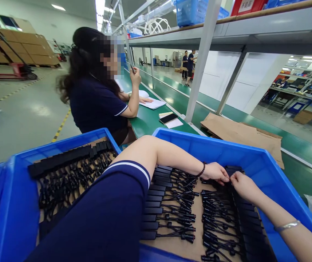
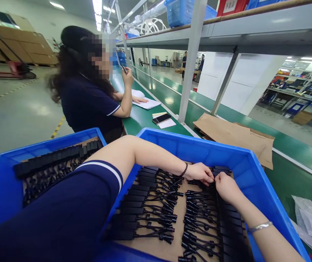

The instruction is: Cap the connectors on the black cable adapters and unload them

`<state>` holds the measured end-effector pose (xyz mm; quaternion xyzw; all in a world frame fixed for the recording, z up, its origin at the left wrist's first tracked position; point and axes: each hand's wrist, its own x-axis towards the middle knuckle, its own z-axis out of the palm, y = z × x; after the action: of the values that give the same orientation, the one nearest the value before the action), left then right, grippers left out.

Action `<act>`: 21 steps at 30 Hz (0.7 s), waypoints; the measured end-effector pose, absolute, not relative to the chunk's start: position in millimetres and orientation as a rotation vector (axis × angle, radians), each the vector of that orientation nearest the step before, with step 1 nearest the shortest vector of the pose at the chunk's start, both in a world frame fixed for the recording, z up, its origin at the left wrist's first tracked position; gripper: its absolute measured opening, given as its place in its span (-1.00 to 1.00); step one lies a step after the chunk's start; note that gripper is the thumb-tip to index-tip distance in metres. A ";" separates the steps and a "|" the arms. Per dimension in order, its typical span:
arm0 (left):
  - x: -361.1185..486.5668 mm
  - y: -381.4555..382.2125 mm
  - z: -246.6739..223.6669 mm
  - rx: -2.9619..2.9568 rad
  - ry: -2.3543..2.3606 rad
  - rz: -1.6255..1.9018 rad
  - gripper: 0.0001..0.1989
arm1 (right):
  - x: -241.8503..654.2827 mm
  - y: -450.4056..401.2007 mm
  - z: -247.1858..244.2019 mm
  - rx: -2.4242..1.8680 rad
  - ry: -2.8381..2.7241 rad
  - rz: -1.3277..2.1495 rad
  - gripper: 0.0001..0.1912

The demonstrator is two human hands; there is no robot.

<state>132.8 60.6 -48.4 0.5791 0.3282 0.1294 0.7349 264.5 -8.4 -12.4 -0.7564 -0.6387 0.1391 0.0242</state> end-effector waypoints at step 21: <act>124.1 61.2 -64.3 1.318 0.601 0.450 -0.88 | 260.6 -16.8 4.9 -2.250 -1.118 1.320 -0.84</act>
<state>124.1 61.2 -64.3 0.5974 0.2726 0.2039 0.7261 260.6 -16.8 4.9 -0.7836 -0.3893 0.4598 0.1514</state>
